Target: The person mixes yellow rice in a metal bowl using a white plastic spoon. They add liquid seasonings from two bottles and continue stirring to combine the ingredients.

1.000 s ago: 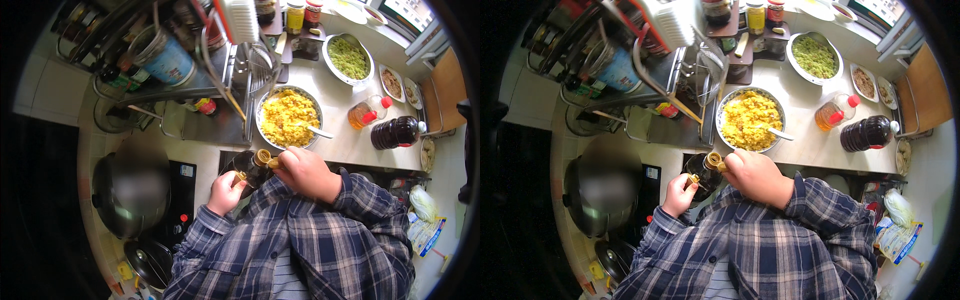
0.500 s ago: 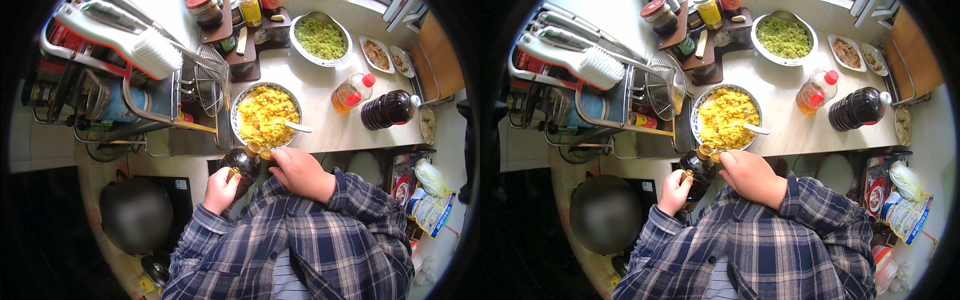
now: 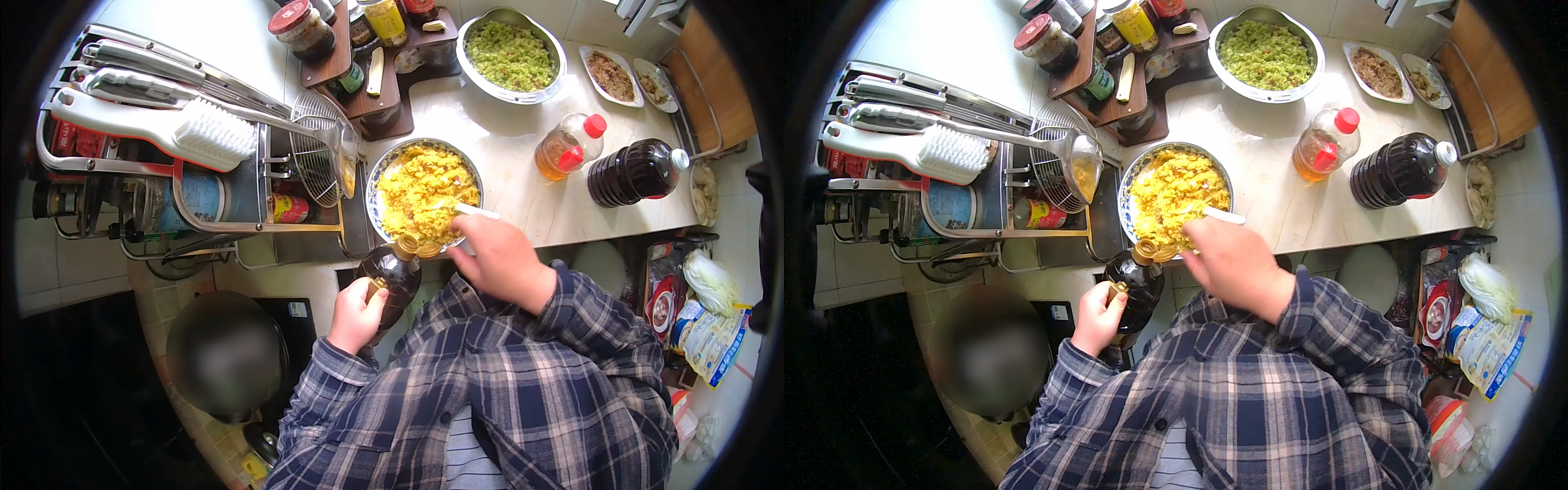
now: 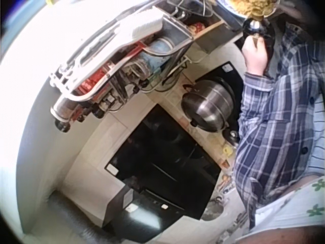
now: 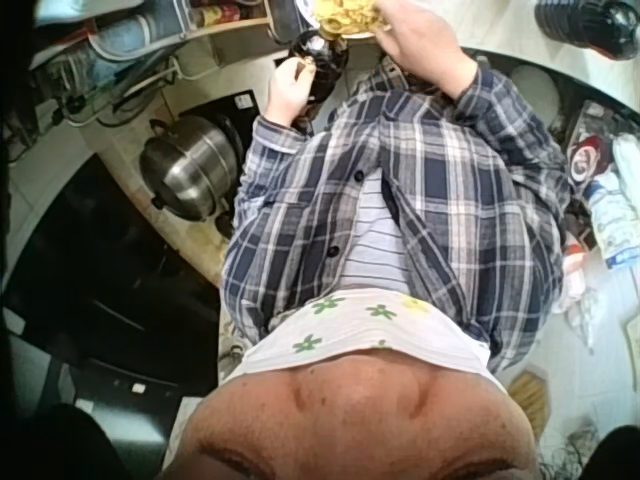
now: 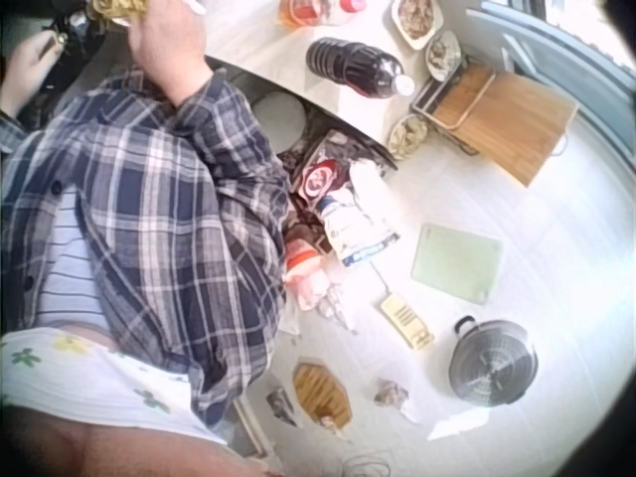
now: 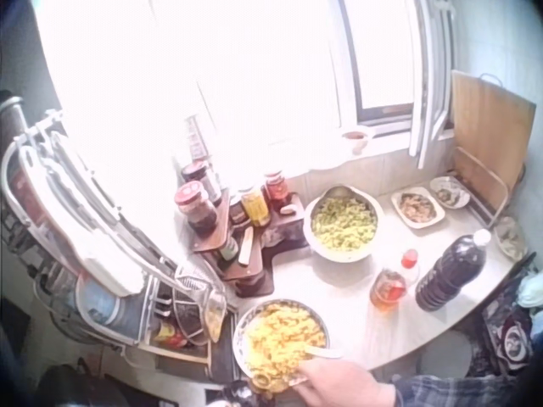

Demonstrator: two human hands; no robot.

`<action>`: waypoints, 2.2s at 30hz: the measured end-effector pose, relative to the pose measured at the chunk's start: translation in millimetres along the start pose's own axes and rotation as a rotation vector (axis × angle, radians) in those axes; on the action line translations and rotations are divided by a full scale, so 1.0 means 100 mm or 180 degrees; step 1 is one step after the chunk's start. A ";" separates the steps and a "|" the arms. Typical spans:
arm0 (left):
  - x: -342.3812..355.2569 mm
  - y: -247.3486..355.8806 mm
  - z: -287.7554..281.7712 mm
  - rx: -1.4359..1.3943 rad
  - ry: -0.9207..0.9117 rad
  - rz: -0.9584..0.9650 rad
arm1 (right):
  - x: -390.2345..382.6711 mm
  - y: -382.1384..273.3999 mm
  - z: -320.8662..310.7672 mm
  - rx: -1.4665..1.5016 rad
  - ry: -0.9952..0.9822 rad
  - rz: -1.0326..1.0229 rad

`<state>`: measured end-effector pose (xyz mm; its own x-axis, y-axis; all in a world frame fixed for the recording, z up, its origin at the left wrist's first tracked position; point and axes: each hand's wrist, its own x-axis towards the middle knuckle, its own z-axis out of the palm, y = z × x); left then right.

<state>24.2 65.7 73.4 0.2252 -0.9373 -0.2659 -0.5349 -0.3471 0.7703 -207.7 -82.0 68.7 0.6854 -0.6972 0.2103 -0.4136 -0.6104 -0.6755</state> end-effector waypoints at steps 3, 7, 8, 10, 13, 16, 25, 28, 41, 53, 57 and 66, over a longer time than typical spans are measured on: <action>-0.02 0.02 0.02 -0.0137 0.0044 -0.0046 | 0.03 0.33 -0.01 -0.1080 -0.0123 0.0035; -0.01 0.02 0.01 -0.0019 0.0088 -0.0017 | -0.06 0.64 0.11 -0.1439 -0.1000 0.0246; -0.01 0.02 0.01 0.0047 0.0082 -0.0097 | -0.08 0.68 0.15 -0.1541 -0.0902 0.0124; -0.02 0.02 0.01 0.0054 0.0099 -0.0033 | -0.10 0.73 0.20 -0.1727 -0.0861 -0.0005; -0.01 0.02 -0.02 0.0130 0.0044 -0.0170 | -0.11 0.70 0.17 -0.1716 -0.0536 -0.0468; 0.00 0.04 -0.03 0.0196 0.0046 -0.0183 | -0.13 0.60 0.02 -0.1427 -0.0277 -0.0477; 0.04 0.17 -0.06 0.0326 0.0152 -0.0062 | -0.11 0.47 -0.12 0.2929 -0.0313 0.2734; 0.07 0.20 -0.07 0.0396 0.0103 -0.0143 | -0.10 0.47 -0.11 0.3369 -0.0483 0.2978; 0.20 0.20 -0.03 0.0554 0.0104 -0.0212 | 0.04 0.41 -0.07 0.3695 -0.0546 0.2937; 0.32 0.23 -0.04 0.0820 -0.0064 -0.0616 | 0.07 0.49 -0.07 0.3882 -0.0571 0.2998; 0.33 0.22 -0.04 0.0841 -0.0020 -0.0474 | 0.08 0.51 -0.07 0.3948 -0.0588 0.3019; 0.39 0.28 -0.02 0.0874 -0.0082 -0.0501 | 0.09 0.57 -0.10 0.3968 -0.0605 0.3049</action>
<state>20.1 19.2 86.0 0.3038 -0.8708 -0.3866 -0.6958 -0.4800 0.5343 -231.1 -126.2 39.1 0.5718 -0.5129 -0.6403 -0.0533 0.7556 -0.6529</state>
